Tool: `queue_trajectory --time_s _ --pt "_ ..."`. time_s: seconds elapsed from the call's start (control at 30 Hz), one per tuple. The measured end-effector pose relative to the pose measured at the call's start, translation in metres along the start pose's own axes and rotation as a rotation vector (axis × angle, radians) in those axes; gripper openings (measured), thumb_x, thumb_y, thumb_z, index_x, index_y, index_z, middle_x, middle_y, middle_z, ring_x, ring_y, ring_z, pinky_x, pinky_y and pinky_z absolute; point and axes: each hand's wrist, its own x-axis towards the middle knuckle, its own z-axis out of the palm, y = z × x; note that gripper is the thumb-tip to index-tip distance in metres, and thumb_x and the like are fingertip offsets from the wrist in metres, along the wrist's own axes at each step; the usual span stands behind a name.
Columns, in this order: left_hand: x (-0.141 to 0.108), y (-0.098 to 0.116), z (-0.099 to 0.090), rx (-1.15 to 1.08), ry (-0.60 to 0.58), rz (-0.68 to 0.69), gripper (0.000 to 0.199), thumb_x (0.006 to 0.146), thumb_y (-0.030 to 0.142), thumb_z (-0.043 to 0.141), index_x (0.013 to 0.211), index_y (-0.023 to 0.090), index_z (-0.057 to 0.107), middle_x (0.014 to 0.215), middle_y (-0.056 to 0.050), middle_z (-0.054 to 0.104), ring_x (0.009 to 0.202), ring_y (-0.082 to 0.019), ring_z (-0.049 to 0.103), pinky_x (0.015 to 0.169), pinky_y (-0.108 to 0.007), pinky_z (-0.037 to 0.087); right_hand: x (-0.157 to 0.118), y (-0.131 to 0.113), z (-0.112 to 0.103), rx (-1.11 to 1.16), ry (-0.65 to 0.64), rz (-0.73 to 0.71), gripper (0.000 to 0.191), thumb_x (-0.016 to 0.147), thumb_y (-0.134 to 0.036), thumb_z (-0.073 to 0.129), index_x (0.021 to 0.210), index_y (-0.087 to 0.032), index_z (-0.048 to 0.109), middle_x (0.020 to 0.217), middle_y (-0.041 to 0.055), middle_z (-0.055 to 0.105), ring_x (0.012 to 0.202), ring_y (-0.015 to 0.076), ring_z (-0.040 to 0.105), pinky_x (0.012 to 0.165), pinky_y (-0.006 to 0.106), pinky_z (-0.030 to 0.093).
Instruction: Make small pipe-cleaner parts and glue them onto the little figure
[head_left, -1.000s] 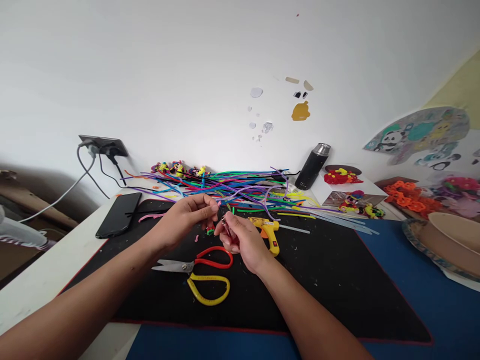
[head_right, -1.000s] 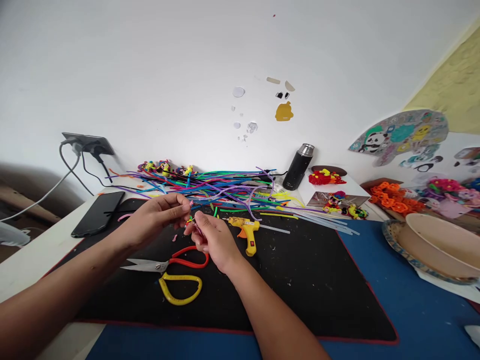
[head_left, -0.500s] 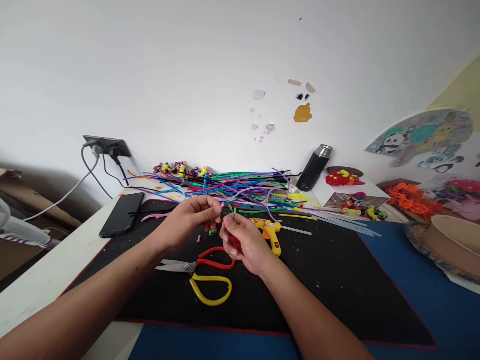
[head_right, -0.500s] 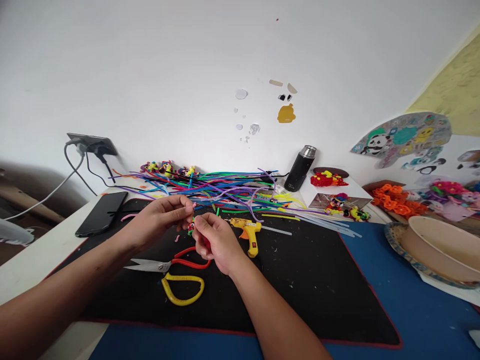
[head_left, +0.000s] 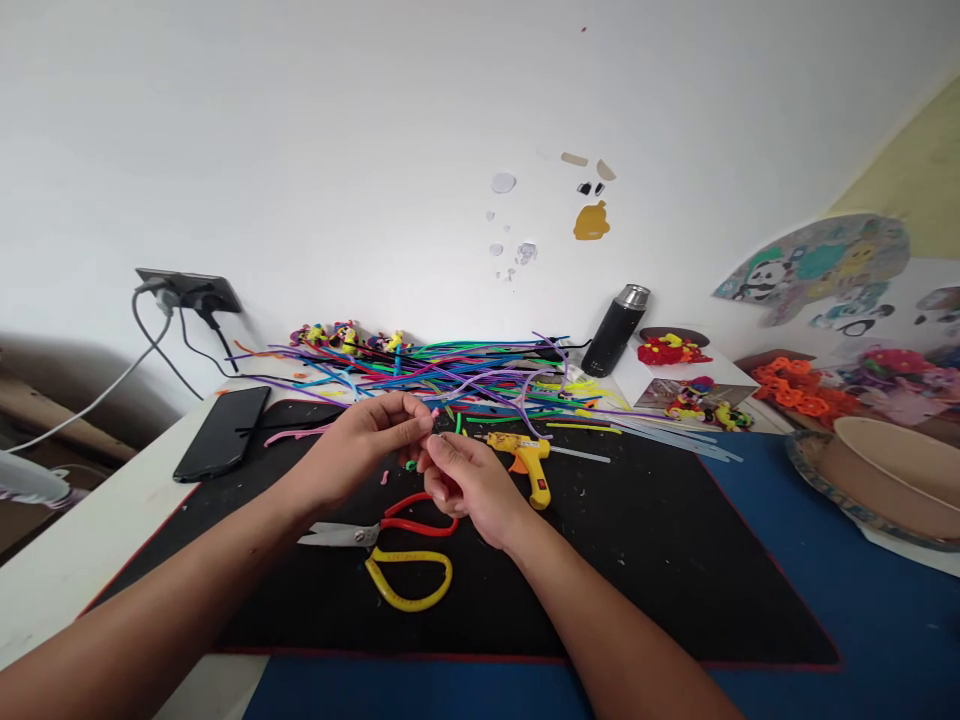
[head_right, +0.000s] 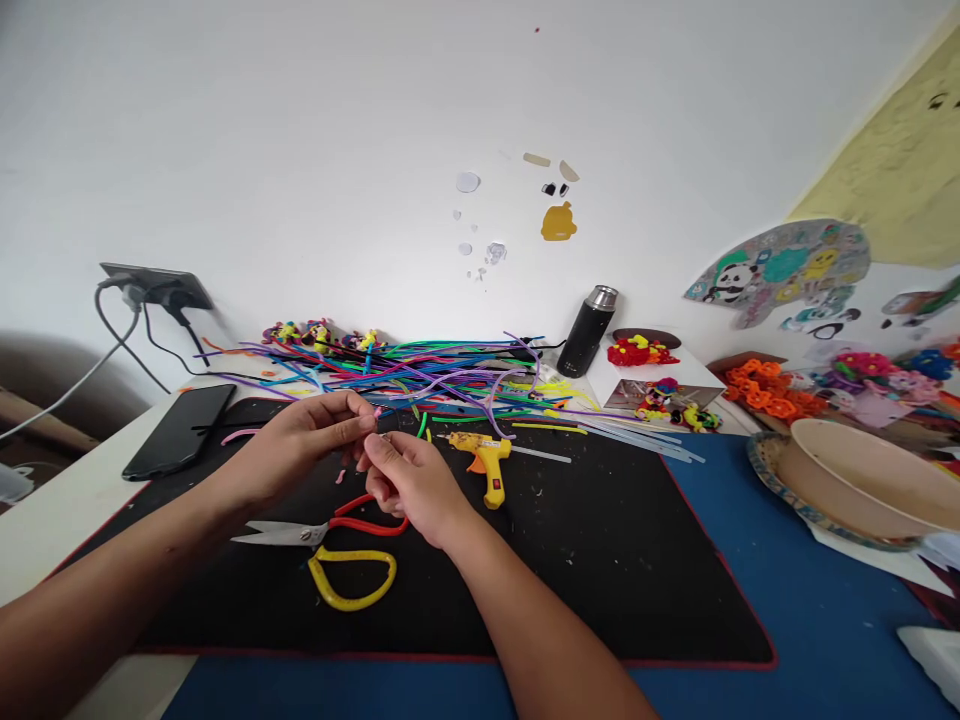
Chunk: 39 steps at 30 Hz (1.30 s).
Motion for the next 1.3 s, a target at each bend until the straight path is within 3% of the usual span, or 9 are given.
queue_trajectory --time_s 0.17,0.47,0.67,0.83,1.3 --pt "0.001 -0.004 -0.003 0.029 0.022 -0.035 0.038 0.086 0.054 0.082 0.091 0.019 0.069 0.074 0.0 0.066 0.064 -0.014 0.059 0.056 -0.024 0.048 -0.001 -0.003 -0.001 -0.041 -0.009 0.0 0.057 0.087 -0.075 0.069 0.076 -0.02 0.058 0.053 -0.0091 0.039 0.044 0.0062 0.024 0.045 0.025 0.014" --pt "0.002 -0.004 -0.008 0.057 0.023 -0.001 0.035 0.087 0.051 0.082 0.092 0.018 0.07 0.078 -0.001 0.066 0.066 -0.014 0.059 0.058 -0.023 0.05 -0.003 -0.006 -0.001 -0.166 0.099 -0.04 0.06 0.084 -0.079 0.068 0.071 -0.023 0.049 0.056 -0.0084 0.034 0.049 0.0092 0.024 0.049 0.027 0.017" --pt "0.0 -0.001 -0.003 0.088 0.011 -0.03 0.039 0.088 0.056 0.079 0.09 0.018 0.068 0.076 0.0 0.062 0.066 -0.014 0.057 0.055 -0.022 0.047 -0.002 0.003 -0.004 -0.53 0.279 -0.198 0.05 0.099 -0.058 0.06 0.067 -0.022 0.048 0.062 -0.0046 0.039 0.059 0.0124 0.033 0.056 0.029 0.025" --pt "-0.001 0.003 -0.001 0.133 0.005 -0.047 0.042 0.088 0.059 0.077 0.09 0.018 0.067 0.077 -0.001 0.063 0.068 -0.015 0.057 0.054 -0.022 0.046 -0.001 0.002 -0.007 -0.674 0.37 -0.227 0.045 0.1 -0.048 0.058 0.065 -0.022 0.045 0.061 -0.0043 0.041 0.06 0.0134 0.036 0.057 0.03 0.026" --pt "-0.002 -0.001 -0.002 0.19 -0.009 -0.097 0.042 0.086 0.061 0.076 0.09 0.019 0.069 0.071 0.002 0.057 0.058 -0.012 0.048 0.05 -0.022 0.038 -0.001 -0.001 -0.001 -0.845 0.388 -0.188 0.037 0.095 -0.039 0.059 0.064 -0.023 0.046 0.059 -0.0033 0.048 0.056 0.0133 0.037 0.056 0.03 0.025"
